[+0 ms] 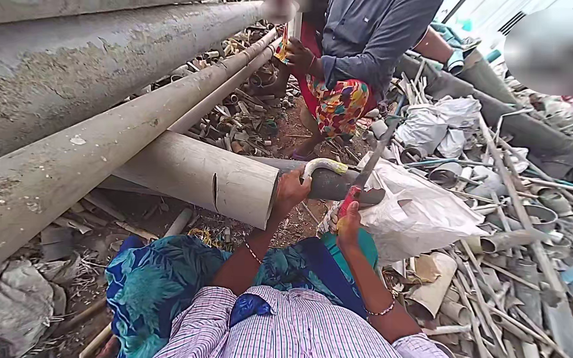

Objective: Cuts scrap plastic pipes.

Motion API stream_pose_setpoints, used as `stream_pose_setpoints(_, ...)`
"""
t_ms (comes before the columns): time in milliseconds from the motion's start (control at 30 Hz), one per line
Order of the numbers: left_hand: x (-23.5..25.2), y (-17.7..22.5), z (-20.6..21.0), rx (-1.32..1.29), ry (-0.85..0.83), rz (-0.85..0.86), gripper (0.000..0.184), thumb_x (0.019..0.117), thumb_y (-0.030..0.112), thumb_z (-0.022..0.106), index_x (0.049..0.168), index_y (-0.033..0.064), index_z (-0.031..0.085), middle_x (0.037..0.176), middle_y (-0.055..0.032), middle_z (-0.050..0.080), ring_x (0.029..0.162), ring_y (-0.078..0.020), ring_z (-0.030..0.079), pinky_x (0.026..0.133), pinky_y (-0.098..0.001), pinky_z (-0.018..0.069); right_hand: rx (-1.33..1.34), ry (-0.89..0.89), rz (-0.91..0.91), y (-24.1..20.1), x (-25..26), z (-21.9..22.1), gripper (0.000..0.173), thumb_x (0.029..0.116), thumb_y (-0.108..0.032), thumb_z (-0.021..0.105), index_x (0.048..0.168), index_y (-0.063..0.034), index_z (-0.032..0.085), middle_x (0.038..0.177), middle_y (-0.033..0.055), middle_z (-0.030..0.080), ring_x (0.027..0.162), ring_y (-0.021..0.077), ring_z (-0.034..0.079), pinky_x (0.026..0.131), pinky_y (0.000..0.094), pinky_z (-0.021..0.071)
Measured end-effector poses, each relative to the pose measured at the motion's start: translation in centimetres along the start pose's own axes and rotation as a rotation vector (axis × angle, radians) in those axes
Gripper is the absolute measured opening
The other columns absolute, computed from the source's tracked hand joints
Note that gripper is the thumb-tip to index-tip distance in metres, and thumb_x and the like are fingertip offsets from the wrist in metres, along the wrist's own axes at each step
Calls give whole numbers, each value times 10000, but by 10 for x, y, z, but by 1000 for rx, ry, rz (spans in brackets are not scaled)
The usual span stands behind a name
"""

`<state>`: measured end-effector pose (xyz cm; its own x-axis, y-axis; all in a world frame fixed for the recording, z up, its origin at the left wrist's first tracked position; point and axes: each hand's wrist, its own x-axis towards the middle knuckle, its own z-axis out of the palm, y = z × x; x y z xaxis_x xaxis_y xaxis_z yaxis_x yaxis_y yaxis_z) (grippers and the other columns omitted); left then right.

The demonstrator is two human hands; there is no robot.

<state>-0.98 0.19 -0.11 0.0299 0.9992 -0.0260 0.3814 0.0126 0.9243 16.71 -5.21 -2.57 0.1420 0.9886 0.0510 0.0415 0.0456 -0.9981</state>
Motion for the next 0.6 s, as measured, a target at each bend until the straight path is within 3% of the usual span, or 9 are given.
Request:
stream_pose_setpoints(33, 0, -1, 2, -2, 11, 10, 427, 1068, 244, 523, 1431, 24, 573, 1182, -275, 684, 1115, -439, 651, 961, -627, 472, -5, -61, 269, -1, -4, 1, 489, 1129, -391, 136, 881, -106, 447, 524, -70, 404, 381, 21, 372, 374, 164, 337)
stream_pose_setpoints(100, 0, 0, -1, -10, 30, 16, 435, 1072, 235, 519, 1451, 25, 558, 1200, -275, 681, 1129, -435, 648, 976, -617, 466, 36, -112, 473, -11, -8, 4, 518, 1118, -438, 112, 906, -107, 449, 523, -49, 385, 359, 41, 363, 339, 182, 331)
stream_pose_setpoints(200, -5, -3, 4, -56, 79, 34, 424, 1067, 222, 515, 1436, 22, 573, 1157, -265, 699, 1076, -422, 668, 958, -602, 476, 60, -67, 246, -26, -13, -1, 494, 1124, -342, 89, 903, -111, 465, 524, -70, 416, 366, 14, 382, 354, 161, 362)
stream_pose_setpoints(267, -12, -3, 10, -76, 137, 83, 438, 1057, 254, 513, 1453, 78, 577, 1003, -240, 722, 867, -399, 692, 808, -598, 520, 19, -32, 117, -25, -8, -6, 469, 1121, -281, 115, 898, -101, 485, 526, -77, 429, 377, 10, 394, 367, 158, 372)
stream_pose_setpoints(333, -17, 5, 13, -91, 127, 110, 417, 1070, 267, 490, 1449, 131, 596, 881, -175, 718, 681, -310, 655, 711, -541, 526, -11, -35, 183, -22, -2, -10, 460, 1132, -301, 140, 903, -96, 482, 533, -66, 408, 378, 22, 377, 365, 165, 358)
stream_pose_setpoints(433, -25, 12, 13, -145, 79, 119, 337, 1069, 308, 529, 1298, 121, 691, 729, -123, 669, 530, -237, 582, 579, -465, 512, 6, -81, 364, -11, 5, -13, 478, 1131, -376, 152, 891, -103, 461, 527, -48, 398, 373, 39, 369, 360, 180, 339)
stream_pose_setpoints(533, -22, 14, 11, -210, 14, 112, 347, 1029, 284, 635, 1320, 98, 660, 755, -111, 672, 563, -209, 597, 613, -435, 526, 44, -83, 453, -15, 5, -13, 491, 1123, -430, 156, 900, -109, 452, 535, -46, 389, 372, 41, 367, 350, 179, 336)
stream_pose_setpoints(600, -22, 17, 8, -174, -8, 185, 467, 943, 243, 759, 1353, 59, 629, 891, -154, 714, 700, -245, 658, 709, -465, 554, 47, -88, 472, -17, 5, -15, 481, 1122, -434, 167, 911, -110, 454, 545, -42, 391, 376, 41, 366, 351, 177, 333)
